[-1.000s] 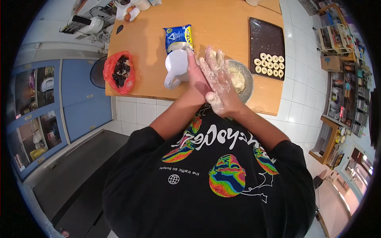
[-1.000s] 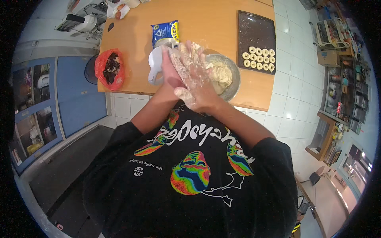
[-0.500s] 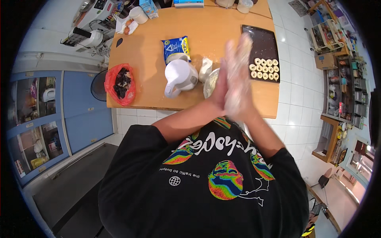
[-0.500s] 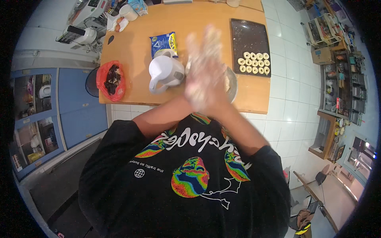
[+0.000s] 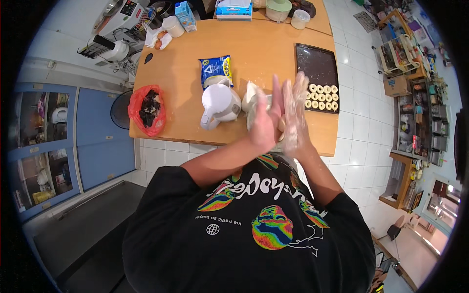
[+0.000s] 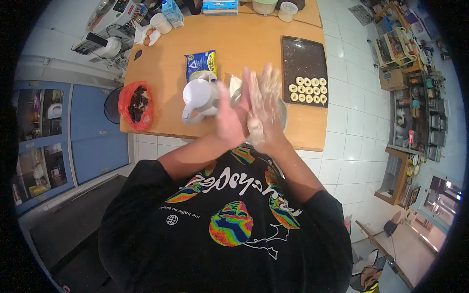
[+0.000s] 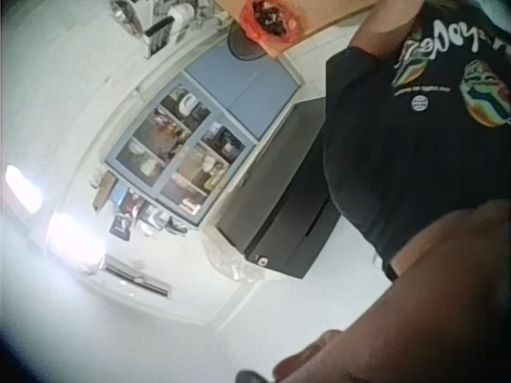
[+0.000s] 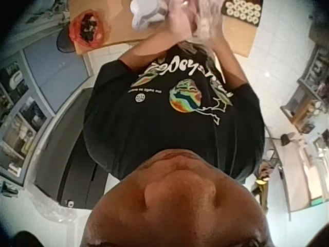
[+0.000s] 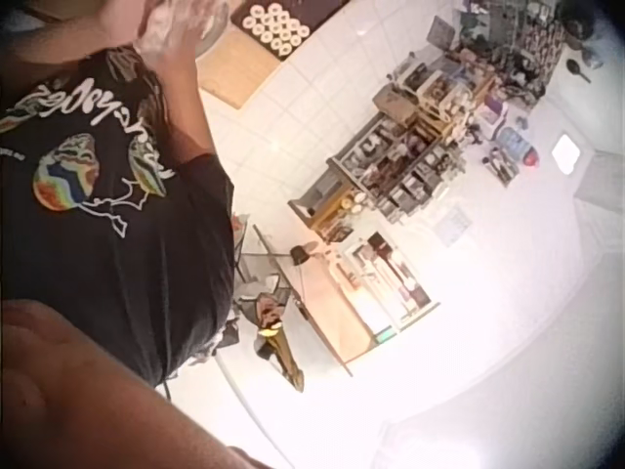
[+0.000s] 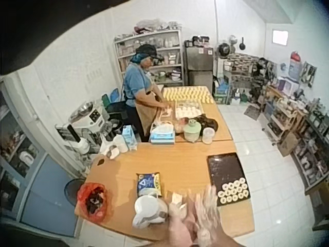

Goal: The person rolls a piece of dough between their palms to form a ball, then pokes a hole through the center with their fingers to stretch it into a ring shape and places it onto a tray with other shaped rings.

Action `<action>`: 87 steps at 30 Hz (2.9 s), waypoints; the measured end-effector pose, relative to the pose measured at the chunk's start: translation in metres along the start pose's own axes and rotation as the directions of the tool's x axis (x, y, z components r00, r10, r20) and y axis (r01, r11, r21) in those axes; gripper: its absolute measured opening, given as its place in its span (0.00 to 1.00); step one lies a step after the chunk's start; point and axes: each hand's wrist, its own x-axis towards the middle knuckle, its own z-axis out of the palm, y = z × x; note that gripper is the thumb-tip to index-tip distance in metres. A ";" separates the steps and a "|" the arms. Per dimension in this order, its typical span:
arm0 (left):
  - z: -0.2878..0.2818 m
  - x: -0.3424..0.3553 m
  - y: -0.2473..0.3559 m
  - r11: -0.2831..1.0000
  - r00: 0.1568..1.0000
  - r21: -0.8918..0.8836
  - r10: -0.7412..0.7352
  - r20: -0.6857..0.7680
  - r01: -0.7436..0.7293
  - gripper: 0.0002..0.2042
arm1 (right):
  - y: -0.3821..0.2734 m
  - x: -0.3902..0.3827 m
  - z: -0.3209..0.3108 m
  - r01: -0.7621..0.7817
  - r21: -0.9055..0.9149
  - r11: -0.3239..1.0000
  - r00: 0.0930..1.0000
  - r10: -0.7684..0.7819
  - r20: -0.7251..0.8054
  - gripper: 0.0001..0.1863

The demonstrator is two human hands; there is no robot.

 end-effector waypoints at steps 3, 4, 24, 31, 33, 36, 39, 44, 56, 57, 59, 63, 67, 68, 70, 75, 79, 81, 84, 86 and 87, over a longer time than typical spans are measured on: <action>-0.016 0.012 -0.018 0.914 0.982 0.368 0.188 -0.017 -0.168 0.40 | -0.016 0.000 0.005 0.194 -0.028 0.981 0.981 -0.195 -0.001 0.46; -0.014 0.013 -0.018 0.846 0.966 0.485 0.259 -0.016 -0.219 0.40 | -0.011 -0.010 0.012 0.266 0.047 0.963 0.964 -0.267 -0.002 0.46; -0.023 0.031 -0.054 0.967 0.974 -0.212 -0.172 -0.147 0.139 0.46 | -0.003 -0.001 -0.029 0.343 -0.025 0.939 0.937 -0.344 -0.066 0.50; 0.020 0.024 -0.045 0.999 0.999 -0.005 0.034 0.024 -0.034 0.40 | 0.018 0.024 -0.039 0.191 -0.138 0.972 0.981 -0.183 0.068 0.48; 0.012 0.027 -0.054 0.987 0.993 0.121 0.109 -0.053 -0.102 0.38 | 0.004 0.034 -0.037 0.214 -0.132 0.968 0.975 -0.221 -0.039 0.49; -0.020 0.037 -0.046 0.949 0.941 -0.291 0.013 -0.338 -0.118 0.42 | -0.003 0.004 -0.034 0.461 0.014 0.888 0.881 -0.459 0.113 0.43; 0.008 0.019 -0.013 0.893 0.949 -0.439 0.049 0.311 0.098 0.44 | 0.024 0.007 -0.043 0.175 -0.070 0.982 0.964 -0.157 0.213 0.43; -0.035 0.027 -0.047 0.632 0.977 -0.745 -0.136 0.165 0.214 0.44 | 0.019 0.016 -0.028 0.255 0.054 0.965 0.967 -0.256 0.007 0.41; 0.020 0.036 -0.034 0.727 0.982 -0.686 -0.117 -0.149 -0.018 0.46 | 0.024 0.020 -0.033 0.260 -0.003 0.966 0.956 -0.257 0.139 0.42; 0.019 0.036 -0.023 0.961 0.865 -0.276 -0.121 -0.488 -0.021 0.46 | 0.024 0.017 -0.034 0.344 0.000 0.939 0.930 -0.341 0.137 0.44; 0.009 0.026 -0.013 0.957 0.954 -0.288 -0.051 -0.296 -0.039 0.44 | 0.030 0.012 -0.031 0.507 0.010 0.862 0.853 -0.504 0.135 0.48; 0.026 0.022 -0.032 0.927 0.988 -0.375 -0.085 -0.128 0.031 0.46 | 0.055 0.037 -0.040 0.158 0.090 0.983 0.987 -0.158 -0.006 0.46; -0.026 0.034 -0.068 0.695 0.833 0.505 0.545 0.095 -0.512 0.49 | 0.016 0.002 -0.029 0.276 0.108 0.955 0.931 -0.294 0.216 0.43; -0.040 0.035 -0.054 0.943 0.938 -0.019 0.333 0.094 -0.333 0.45 | 0.013 0.007 -0.031 0.474 0.218 0.853 0.843 -0.511 0.167 0.45; -0.016 0.019 -0.019 0.932 0.986 -0.356 0.016 -0.163 -0.074 0.42 | 0.026 0.004 -0.033 0.466 0.188 0.865 0.843 -0.499 0.203 0.46; 0.007 0.009 -0.030 0.751 1.000 -0.660 0.013 0.011 -0.003 0.46 | 0.038 0.036 -0.041 0.277 -0.001 0.961 0.956 -0.275 0.104 0.48; 0.025 0.054 -0.058 0.397 0.430 0.173 0.868 0.250 -0.902 0.44 | 0.014 0.005 -0.029 0.381 0.046 0.924 0.903 -0.382 0.199 0.45; -0.053 0.029 -0.046 0.802 0.918 -0.597 0.214 0.335 0.031 0.45 | 0.013 0.003 -0.034 0.454 0.072 0.888 0.862 -0.458 0.216 0.45; 0.022 0.014 -0.018 0.978 0.969 -0.173 0.074 -0.236 -0.117 0.44 | 0.030 0.012 -0.041 0.407 0.097 0.908 0.877 -0.419 0.235 0.45; -0.004 0.012 -0.038 0.998 0.998 -0.059 0.036 -0.052 -0.039 0.43 | 0.035 0.023 -0.037 0.298 0.100 0.949 0.920 -0.313 0.237 0.45; -0.002 0.018 -0.045 0.998 0.998 -0.058 0.037 -0.048 -0.040 0.43 | 0.034 0.029 -0.032 0.321 0.061 0.945 0.933 -0.327 0.151 0.46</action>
